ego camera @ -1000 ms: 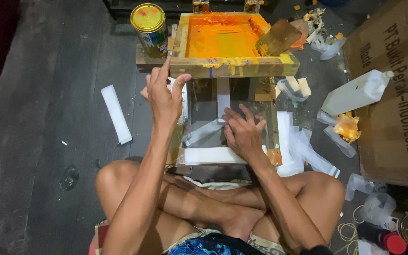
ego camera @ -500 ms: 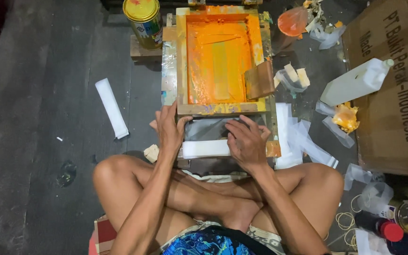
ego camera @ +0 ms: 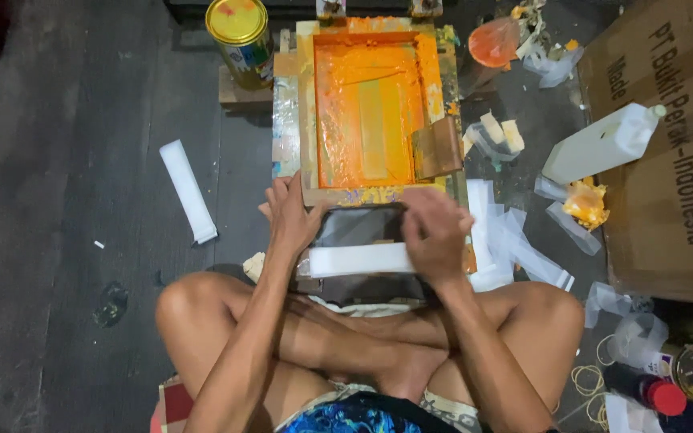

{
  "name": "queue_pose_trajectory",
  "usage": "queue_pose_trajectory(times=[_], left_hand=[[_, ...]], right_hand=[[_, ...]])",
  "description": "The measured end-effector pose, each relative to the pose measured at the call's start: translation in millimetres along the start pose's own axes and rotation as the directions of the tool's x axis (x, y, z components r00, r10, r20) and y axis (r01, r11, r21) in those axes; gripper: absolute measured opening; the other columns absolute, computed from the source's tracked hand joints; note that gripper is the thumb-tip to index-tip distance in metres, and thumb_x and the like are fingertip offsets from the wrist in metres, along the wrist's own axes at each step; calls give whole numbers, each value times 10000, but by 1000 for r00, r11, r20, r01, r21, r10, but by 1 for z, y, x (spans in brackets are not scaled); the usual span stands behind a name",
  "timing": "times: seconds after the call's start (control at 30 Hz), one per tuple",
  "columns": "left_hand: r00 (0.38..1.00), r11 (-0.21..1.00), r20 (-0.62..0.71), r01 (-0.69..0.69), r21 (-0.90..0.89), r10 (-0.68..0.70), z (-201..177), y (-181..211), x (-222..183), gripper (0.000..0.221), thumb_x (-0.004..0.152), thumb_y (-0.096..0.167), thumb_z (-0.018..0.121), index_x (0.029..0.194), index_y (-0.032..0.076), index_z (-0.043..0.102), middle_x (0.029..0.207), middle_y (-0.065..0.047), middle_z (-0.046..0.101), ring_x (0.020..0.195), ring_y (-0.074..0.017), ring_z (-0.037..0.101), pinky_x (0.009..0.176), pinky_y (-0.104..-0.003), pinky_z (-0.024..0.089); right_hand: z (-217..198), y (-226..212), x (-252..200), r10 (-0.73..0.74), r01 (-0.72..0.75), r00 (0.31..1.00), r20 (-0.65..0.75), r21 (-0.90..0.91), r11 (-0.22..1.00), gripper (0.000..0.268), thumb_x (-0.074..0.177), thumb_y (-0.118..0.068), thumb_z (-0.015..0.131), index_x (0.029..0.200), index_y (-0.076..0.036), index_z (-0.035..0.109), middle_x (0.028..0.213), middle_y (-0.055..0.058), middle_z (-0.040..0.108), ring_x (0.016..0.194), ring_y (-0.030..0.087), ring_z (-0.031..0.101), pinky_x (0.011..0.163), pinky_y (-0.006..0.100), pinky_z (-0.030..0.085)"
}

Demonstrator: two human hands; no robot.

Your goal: Manually screen printing orange ink onto small white strips using a jig and a squeegee.

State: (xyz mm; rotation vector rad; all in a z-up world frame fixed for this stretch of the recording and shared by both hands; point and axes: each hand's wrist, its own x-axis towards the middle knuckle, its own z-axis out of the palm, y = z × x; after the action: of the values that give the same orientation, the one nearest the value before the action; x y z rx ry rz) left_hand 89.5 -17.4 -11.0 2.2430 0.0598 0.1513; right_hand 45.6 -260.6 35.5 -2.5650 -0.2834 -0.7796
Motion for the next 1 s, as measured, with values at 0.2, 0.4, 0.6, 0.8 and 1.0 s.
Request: queue_pose_trajectory(times=[0.2,0.4,0.6,0.8,1.0], left_hand=[[975,960,-54,222,171,-216,36,8,74,696,1035,649,411,1394,59,493,1208,-129,459,1175,-349,465,971,-479,343],[969,932,-89,244,269,-228,37,21,106,522,1029,475,494,1355,68,469,1198,-117,464,1148,-334,468,965,-465,351],[973,931,-97,227,286,-208,34,26,116,488,1019,385,498,1346,22,506,1184,-149,496,1135,-340,498,926,-465,387],[974,938,-72,227,263,-216,33,26,118,498,1020,405,484,1337,22,510,1171,-131,491,1124,-325,497,910,-436,376],[973,951,-40,232,206,-229,28,27,119,528,1059,397,396,1449,48,464,1210,-137,481,1119,-298,497,908,-404,368]], right_hand=[[24,71,48,291,-281,955,-62,137,950,490,932,-203,740,1391,-102,602,1300,168,646,1166,424,621,942,508,481],[38,60,84,617,-675,723,312,125,727,801,841,-341,783,1542,-114,470,1376,289,608,1267,465,585,1082,508,470],[38,63,128,554,-587,736,389,-41,809,358,837,-457,796,1142,-274,752,940,89,757,987,376,721,814,466,551],[111,64,180,33,-87,930,365,132,987,209,939,-285,660,1121,-375,713,1009,-102,722,1072,219,679,927,356,531],[98,61,176,-182,89,905,383,249,964,204,927,-109,607,1096,-186,690,910,87,711,988,368,688,909,490,551]])
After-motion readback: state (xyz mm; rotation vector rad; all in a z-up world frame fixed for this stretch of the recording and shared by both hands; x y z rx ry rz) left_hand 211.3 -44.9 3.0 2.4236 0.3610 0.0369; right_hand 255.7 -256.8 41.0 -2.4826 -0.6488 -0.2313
